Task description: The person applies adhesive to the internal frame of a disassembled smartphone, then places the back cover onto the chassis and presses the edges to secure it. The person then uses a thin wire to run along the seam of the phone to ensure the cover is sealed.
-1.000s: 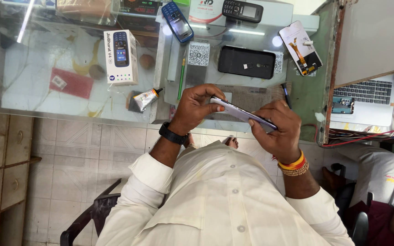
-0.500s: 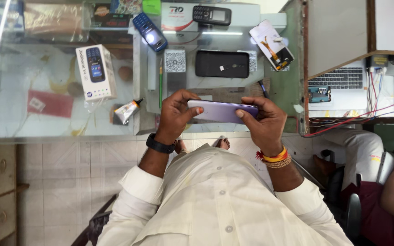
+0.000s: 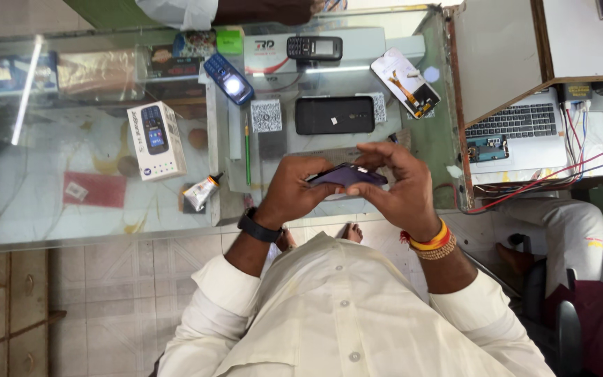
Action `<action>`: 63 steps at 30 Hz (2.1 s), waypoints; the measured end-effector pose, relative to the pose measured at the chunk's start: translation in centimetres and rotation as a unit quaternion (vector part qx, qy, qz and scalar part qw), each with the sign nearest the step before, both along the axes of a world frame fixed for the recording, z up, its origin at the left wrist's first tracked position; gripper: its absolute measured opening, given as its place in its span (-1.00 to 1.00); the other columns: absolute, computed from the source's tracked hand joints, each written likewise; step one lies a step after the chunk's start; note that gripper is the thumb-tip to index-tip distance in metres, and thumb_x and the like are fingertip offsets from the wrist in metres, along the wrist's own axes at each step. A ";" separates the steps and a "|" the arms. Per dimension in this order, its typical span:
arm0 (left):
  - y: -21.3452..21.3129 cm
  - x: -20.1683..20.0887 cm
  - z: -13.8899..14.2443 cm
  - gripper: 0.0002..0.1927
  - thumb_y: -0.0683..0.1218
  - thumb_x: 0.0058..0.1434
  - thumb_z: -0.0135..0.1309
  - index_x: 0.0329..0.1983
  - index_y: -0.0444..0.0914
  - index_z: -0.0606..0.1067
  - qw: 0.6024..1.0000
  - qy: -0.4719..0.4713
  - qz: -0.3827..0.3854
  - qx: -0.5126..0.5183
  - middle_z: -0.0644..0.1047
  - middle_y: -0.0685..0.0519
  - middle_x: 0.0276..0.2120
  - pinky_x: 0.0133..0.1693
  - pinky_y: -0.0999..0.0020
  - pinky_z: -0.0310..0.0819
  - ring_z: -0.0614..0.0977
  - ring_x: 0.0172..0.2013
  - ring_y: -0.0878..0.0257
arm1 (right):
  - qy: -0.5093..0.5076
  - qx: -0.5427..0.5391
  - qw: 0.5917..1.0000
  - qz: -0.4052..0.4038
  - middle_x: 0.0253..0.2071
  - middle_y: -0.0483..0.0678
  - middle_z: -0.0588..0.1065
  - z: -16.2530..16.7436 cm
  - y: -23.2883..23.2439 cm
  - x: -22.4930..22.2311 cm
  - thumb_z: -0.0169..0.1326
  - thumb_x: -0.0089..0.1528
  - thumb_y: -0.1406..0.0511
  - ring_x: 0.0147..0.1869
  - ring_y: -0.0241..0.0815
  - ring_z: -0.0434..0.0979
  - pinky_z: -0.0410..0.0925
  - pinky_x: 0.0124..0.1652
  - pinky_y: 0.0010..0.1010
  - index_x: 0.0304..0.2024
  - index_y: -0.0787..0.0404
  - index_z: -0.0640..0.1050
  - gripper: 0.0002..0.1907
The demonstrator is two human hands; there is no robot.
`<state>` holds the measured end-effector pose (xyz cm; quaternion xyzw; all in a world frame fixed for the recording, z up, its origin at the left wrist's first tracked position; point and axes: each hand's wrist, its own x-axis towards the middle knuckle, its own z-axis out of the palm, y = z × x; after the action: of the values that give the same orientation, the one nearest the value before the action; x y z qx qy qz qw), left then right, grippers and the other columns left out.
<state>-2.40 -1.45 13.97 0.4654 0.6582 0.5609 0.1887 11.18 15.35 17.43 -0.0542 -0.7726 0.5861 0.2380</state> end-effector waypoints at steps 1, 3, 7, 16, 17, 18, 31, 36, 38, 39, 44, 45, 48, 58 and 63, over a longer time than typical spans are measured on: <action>-0.1 0.1 -0.1 -0.79 -0.16 0.10 0.37 -0.25 -0.32 0.61 1.000 -0.018 0.003 0.014 0.62 -0.04 -0.43 -0.37 0.36 0.43 0.62 -0.44 0.26 | 0.015 0.019 1.000 0.007 -0.15 -0.04 0.57 0.1 0.1 0.0 0.38 0.05 0.35 -0.06 -0.31 0.58 0.44 -0.09 -0.51 -0.03 0.34 0.53 -0.53; -0.1 -0.1 -0.4 -0.79 -0.16 0.10 0.38 -0.25 -0.33 0.61 0.999 -0.038 0.008 0.030 0.61 -0.03 -0.43 -0.37 0.37 0.42 0.60 -0.44 0.30 | 0.045 0.056 0.997 0.025 -0.09 0.03 0.55 0.1 0.5 0.3 0.37 0.12 0.39 -0.01 -0.23 0.56 0.44 -0.05 -0.47 -0.09 0.36 0.59 -0.66; -0.1 0.1 -1.1 -0.77 -0.17 0.09 0.40 -0.26 -0.35 0.60 0.998 -0.049 0.015 0.033 0.60 -0.03 -0.44 -0.36 0.38 0.42 0.56 -0.44 0.32 | 0.052 0.068 0.996 0.009 -0.18 0.02 0.57 -0.5 0.9 0.8 0.32 0.17 0.46 -0.10 -0.21 0.56 0.38 -0.09 -0.43 -0.15 0.34 0.61 -0.78; -0.1 -0.6 -0.5 -0.81 -0.23 0.10 0.35 -0.24 -0.29 0.60 0.999 -0.021 -0.030 0.036 0.62 0.02 -0.36 -0.27 0.38 0.51 0.65 -0.35 0.28 | 0.099 0.202 0.974 0.015 -0.33 -0.04 0.55 0.7 0.7 0.0 0.34 0.10 0.46 -0.23 -0.19 0.54 0.30 -0.08 -0.32 -0.24 0.28 0.62 -0.81; -0.3 -0.7 -0.4 -0.81 -0.23 0.10 0.33 -0.23 -0.27 0.60 0.999 -0.012 -0.033 0.029 0.63 0.03 -0.33 -0.25 0.37 0.54 0.68 -0.32 0.26 | 0.110 0.216 0.970 0.027 -0.34 -0.04 0.55 1.1 0.7 -0.1 0.35 0.09 0.46 -0.24 -0.19 0.54 0.30 -0.06 -0.30 -0.25 0.27 0.62 -0.80; -0.5 -0.9 -0.2 -0.80 -0.25 0.08 0.33 -0.22 -0.26 0.60 0.998 0.042 -0.027 0.045 0.64 0.05 -0.30 -0.18 0.32 0.52 0.68 -0.29 0.23 | 0.122 0.229 0.965 0.039 -0.34 -0.05 0.55 1.4 0.6 -0.2 0.36 0.08 0.45 -0.25 -0.20 0.54 0.30 -0.04 -0.29 -0.25 0.27 0.63 -0.79; -1.6 -1.8 1.8 -0.86 -0.25 0.16 0.28 -0.24 -0.25 0.57 0.898 0.426 0.016 0.110 0.63 0.04 -0.11 0.22 -0.12 0.41 0.66 -0.01 0.17 | -0.042 -0.288 0.954 0.070 -0.01 0.02 0.57 -2.5 0.5 1.4 0.03 0.36 0.24 0.05 -0.27 0.57 0.42 0.11 -0.41 0.17 0.36 0.50 -0.59; -1.7 -1.7 1.6 -0.89 -0.19 0.30 0.25 -0.31 -0.17 0.55 0.847 0.522 0.016 0.097 0.62 0.06 -0.07 0.27 -0.11 0.40 0.64 0.06 0.18 | -0.165 -0.462 0.866 0.100 -0.14 0.07 0.61 -5.6 0.8 1.3 0.11 0.35 0.41 -0.14 -0.21 0.63 0.49 -0.10 -0.36 0.03 0.51 0.54 -0.74; -1.5 -1.5 1.2 -0.88 -0.19 0.37 0.26 -0.26 -0.14 0.55 0.836 0.541 0.023 0.083 0.60 0.06 0.00 0.32 -0.10 0.39 0.61 0.13 0.18 | -0.164 -0.438 0.881 0.073 -0.18 0.04 0.63 -6.6 0.9 1.3 0.13 0.31 0.44 -0.18 -0.25 0.64 0.48 -0.12 -0.39 0.01 0.49 0.54 -0.75; -1.5 -1.3 1.0 -0.88 -0.17 0.34 0.24 -0.12 -0.09 0.56 0.847 0.522 0.074 0.063 0.58 0.05 0.06 0.31 -0.08 0.35 0.59 0.16 0.14 | -0.162 -0.424 0.889 0.060 -0.21 0.03 0.64 -7.0 1.1 1.2 0.14 0.29 0.46 -0.20 -0.26 0.64 0.48 -0.13 -0.41 0.00 0.48 0.54 -0.76; 0.2 0.8 -1.7 -0.35 -0.17 0.23 0.21 0.40 -0.23 0.30 0.959 -0.023 0.260 0.112 0.43 -0.03 0.30 0.28 0.21 0.33 0.47 0.28 0.19 | -0.123 -0.270 0.954 -0.039 -0.21 0.00 0.66 -7.0 1.4 0.8 0.21 0.24 0.47 -0.19 -0.31 0.63 0.52 -0.15 -0.44 -0.07 0.42 0.61 -0.79; 0.7 1.0 -2.4 -0.39 -0.19 0.24 0.18 0.36 -0.25 0.33 0.943 -0.222 0.194 0.153 0.48 -0.02 0.21 0.22 0.28 0.41 0.52 0.22 0.22 | -0.113 -0.243 0.962 -0.051 -0.22 -0.04 0.62 -6.8 1.4 0.5 0.24 0.22 0.48 -0.18 -0.35 0.60 0.51 -0.17 -0.46 -0.08 0.39 0.60 -0.78; 2.3 1.6 -4.4 -0.62 -0.30 0.29 0.16 0.17 -0.46 0.48 0.875 -0.450 0.031 0.176 0.58 -0.08 0.03 0.05 0.34 0.51 0.61 0.01 0.21 | -0.069 -0.315 0.946 -0.032 -0.20 -0.12 0.63 -6.8 1.3 -0.2 0.23 0.16 0.49 -0.16 -0.38 0.62 0.53 -0.13 -0.47 -0.09 0.33 0.56 -0.74; 2.9 1.2 -6.6 -0.77 -0.35 0.16 0.17 -0.09 -0.38 0.58 0.896 -0.391 0.096 0.188 0.62 0.02 -0.16 -0.07 0.39 0.50 0.61 -0.14 0.27 | -0.191 0.060 0.972 -0.127 -0.32 -0.16 0.73 2.1 6.5 0.6 0.19 0.28 0.15 -0.41 -0.25 0.68 0.55 -0.35 -0.36 -0.25 0.18 0.66 -0.77; 1.6 1.0 -7.5 -0.72 -0.29 0.22 0.13 0.01 -0.33 0.53 0.819 -0.508 -0.019 0.268 0.60 0.05 -0.13 0.00 0.32 0.54 0.62 -0.09 0.22 | -0.017 0.111 0.965 -0.236 -0.32 -0.15 0.72 12.4 18.5 0.6 0.19 0.29 0.17 -0.40 -0.25 0.68 0.55 -0.34 -0.37 -0.24 0.20 0.65 -0.78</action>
<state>-1.43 0.18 6.45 0.1591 0.2838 0.8680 0.3751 11.82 33.88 29.80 -0.2181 -0.8023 0.4228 0.3605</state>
